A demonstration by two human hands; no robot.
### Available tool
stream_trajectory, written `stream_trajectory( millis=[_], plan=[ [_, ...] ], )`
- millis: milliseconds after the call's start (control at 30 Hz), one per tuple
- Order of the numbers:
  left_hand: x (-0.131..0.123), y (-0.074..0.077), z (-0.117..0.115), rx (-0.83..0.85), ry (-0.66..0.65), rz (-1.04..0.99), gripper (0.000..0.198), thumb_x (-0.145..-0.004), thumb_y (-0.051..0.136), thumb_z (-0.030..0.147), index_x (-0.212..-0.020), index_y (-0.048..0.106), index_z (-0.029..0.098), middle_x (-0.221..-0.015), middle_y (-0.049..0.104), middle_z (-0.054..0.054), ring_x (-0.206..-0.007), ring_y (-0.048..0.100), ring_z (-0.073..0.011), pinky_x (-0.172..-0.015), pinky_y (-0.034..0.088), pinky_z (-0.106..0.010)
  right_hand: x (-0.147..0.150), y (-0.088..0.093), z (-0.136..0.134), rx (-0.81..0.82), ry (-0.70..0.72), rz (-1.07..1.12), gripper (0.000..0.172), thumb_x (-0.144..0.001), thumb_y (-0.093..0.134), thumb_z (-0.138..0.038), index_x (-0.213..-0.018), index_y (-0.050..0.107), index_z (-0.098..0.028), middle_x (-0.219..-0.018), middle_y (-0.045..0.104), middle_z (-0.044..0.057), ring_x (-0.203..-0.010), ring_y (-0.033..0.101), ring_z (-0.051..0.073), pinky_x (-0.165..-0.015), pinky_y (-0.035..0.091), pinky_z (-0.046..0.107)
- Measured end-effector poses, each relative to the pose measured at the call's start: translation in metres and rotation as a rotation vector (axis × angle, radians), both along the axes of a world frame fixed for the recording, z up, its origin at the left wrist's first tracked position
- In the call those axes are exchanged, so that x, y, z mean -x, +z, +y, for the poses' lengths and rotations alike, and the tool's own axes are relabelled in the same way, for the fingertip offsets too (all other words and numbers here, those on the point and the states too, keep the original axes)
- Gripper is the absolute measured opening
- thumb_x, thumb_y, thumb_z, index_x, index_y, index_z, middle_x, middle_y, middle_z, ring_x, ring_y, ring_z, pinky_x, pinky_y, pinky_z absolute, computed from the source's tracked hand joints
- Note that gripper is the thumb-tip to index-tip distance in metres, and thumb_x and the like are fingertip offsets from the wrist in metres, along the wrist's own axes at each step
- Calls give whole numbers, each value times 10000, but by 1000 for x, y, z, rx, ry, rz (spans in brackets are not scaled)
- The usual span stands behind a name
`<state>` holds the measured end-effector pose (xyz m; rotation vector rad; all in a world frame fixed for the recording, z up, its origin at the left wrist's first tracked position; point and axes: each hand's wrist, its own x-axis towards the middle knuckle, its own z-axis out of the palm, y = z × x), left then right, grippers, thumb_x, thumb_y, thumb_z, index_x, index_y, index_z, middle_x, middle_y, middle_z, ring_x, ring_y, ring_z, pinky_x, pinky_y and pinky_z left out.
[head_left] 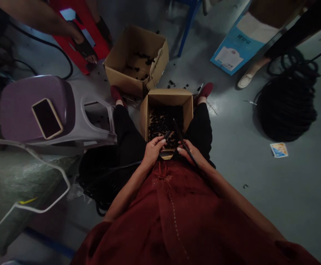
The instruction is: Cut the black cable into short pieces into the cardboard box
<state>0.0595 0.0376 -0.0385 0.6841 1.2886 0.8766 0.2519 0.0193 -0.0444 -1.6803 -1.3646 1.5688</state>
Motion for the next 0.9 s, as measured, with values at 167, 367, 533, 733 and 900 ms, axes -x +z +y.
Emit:
stream_trajectory(
  millis=[167, 367, 533, 733, 900],
  plan=[
    [2, 0, 0, -43, -6, 89, 407, -727, 610, 382, -1050, 646, 137, -704, 604, 2, -551, 470, -64, -547, 382, -201, -14, 4, -9, -7, 185, -76, 469, -732, 629, -450, -1135, 503, -246, -931, 637, 38, -807, 593, 213, -731, 448, 357],
    [2, -2, -1, -56, -54, 124, 421, -742, 586, 378, -1072, 641, 122, -705, 610, -13, -550, 469, -73, -543, 386, -205, -10, 10, -9, -1, 265, -103, 490, -729, 633, -429, -1165, 500, -248, -956, 644, 48, -828, 603, 220, -726, 439, 340],
    [3, -3, 0, -56, -85, 124, 406, -744, 595, 373, -1056, 645, 117, -708, 609, -16, -555, 468, -73, -551, 390, -203, -8, 11, -7, -23, 259, -58, 509, -700, 669, -402, -1163, 518, -252, -918, 654, 45, -787, 610, 219, -693, 439, 324],
    [5, -3, 0, -42, -94, 115, 385, -742, 596, 365, -1037, 652, 124, -702, 606, -14, -550, 465, -73, -548, 384, -203, -9, 15, -5, -16, 346, -80, 511, -737, 625, -454, -1178, 499, -228, -955, 641, 63, -824, 604, 228, -718, 439, 342],
    [5, -8, 1, -35, -81, 101, 392, -733, 605, 372, -1031, 651, 122, -697, 607, -12, -541, 468, -74, -540, 378, -209, -9, 18, -4, -11, 370, -74, 510, -748, 617, -454, -1187, 485, -230, -970, 634, 62, -842, 598, 227, -733, 438, 342]
  ],
)
